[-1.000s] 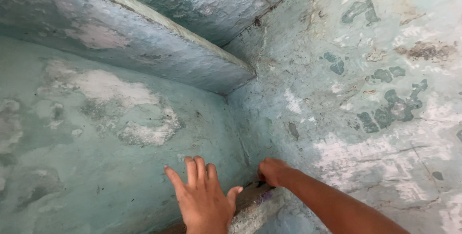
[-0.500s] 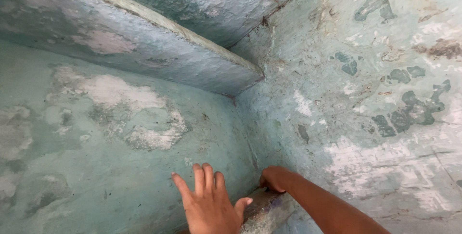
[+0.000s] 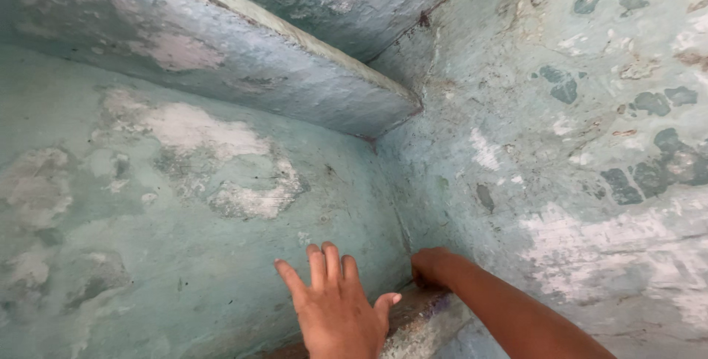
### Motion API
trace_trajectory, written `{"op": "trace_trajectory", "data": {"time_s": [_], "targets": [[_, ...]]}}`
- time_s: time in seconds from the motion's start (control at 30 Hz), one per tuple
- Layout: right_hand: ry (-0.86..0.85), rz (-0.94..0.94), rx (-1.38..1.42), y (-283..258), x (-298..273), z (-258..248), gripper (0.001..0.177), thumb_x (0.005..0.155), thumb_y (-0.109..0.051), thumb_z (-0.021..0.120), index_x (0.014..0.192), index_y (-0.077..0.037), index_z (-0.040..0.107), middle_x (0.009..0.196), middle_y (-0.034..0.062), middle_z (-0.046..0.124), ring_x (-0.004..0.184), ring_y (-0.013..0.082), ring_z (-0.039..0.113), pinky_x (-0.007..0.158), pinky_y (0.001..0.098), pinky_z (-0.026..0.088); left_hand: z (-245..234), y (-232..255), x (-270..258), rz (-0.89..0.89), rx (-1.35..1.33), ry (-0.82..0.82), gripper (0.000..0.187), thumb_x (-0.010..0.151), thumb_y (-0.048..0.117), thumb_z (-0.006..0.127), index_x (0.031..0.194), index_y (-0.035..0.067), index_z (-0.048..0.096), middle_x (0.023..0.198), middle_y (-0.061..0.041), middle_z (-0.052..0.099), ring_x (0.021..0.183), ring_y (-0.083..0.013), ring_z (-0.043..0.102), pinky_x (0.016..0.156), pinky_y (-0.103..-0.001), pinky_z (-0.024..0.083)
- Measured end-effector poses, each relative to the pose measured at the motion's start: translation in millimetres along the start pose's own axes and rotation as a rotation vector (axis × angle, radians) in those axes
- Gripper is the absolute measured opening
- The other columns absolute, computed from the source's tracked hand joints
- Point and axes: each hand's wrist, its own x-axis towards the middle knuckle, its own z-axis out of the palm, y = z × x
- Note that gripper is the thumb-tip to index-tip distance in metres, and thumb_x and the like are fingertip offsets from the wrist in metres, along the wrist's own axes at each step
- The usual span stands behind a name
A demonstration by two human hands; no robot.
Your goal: The person picks up a plastic bottle, a small tube, a packet, and a toothbrush from shelves and place them into a bucket in a wash area.
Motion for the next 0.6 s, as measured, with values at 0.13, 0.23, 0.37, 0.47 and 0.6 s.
{"op": "trace_trajectory", "data": {"time_s": [0.13, 0.23, 0.37, 0.47, 0.6], "targets": [[0.064, -0.037, 0.042, 4.0, 6.0, 7.9, 0.026, 0.082, -0.016, 0.072, 0.106, -0.022, 0.079, 0.117, 0.0096, 0.075, 0.108, 0.0301, 0.072, 0.091, 0.0424, 0.057, 2.0, 0.0, 0.3, -0.003, -0.027, 0.023, 0.088, 0.099, 0.075, 0.033, 0.150, 0.003, 0.037, 0.157, -0.018, 0.022, 0.151, -0.0363, 0.004, 0.112, -0.075, 0.003], [-0.005, 0.032, 0.001, -6.9, -3.3, 3.3, 0.022, 0.087, -0.022, 0.071, 0.105, -0.012, 0.079, 0.118, 0.0144, 0.074, 0.110, 0.0333, 0.071, 0.093, 0.0439, 0.056, 5.1, 0.5, 0.5, 0.001, -0.029, 0.049, 0.088, 0.099, 0.075, 0.034, 0.150, 0.004, 0.037, 0.157, -0.018, 0.022, 0.150, -0.0355, 0.005, 0.112, -0.075, 0.003], [0.030, 0.007, -0.039, -13.3, 5.0, 6.4, 0.024, 0.086, -0.018, 0.069, 0.106, -0.008, 0.079, 0.120, 0.0170, 0.072, 0.113, 0.0345, 0.069, 0.094, 0.0445, 0.055, 8.2, 0.8, 1.3, 0.007, -0.029, 0.081, 0.087, 0.099, 0.074, 0.036, 0.150, 0.004, 0.037, 0.156, -0.017, 0.024, 0.149, -0.0349, 0.007, 0.112, -0.074, 0.004], [0.065, -0.009, -0.057, -9.3, 16.6, 15.5, 0.022, 0.085, -0.011, 0.070, 0.105, -0.008, 0.078, 0.121, 0.0175, 0.071, 0.113, 0.0349, 0.069, 0.094, 0.0450, 0.056, 10.5, 1.8, 1.1, 0.001, -0.021, 0.104, 0.086, 0.098, 0.073, 0.037, 0.149, 0.005, 0.037, 0.155, -0.016, 0.024, 0.148, -0.0344, 0.007, 0.111, -0.074, 0.004], [0.161, -0.022, -0.124, -2.1, 25.0, 13.7, 0.019, 0.087, -0.006, 0.068, 0.105, -0.007, 0.076, 0.121, 0.0187, 0.070, 0.113, 0.0359, 0.068, 0.094, 0.0460, 0.056, 8.7, 2.7, 0.4, -0.001, 0.006, 0.077, 0.085, 0.099, 0.073, 0.036, 0.149, 0.005, 0.038, 0.154, -0.016, 0.025, 0.149, -0.0341, 0.008, 0.112, -0.073, 0.005]]}}
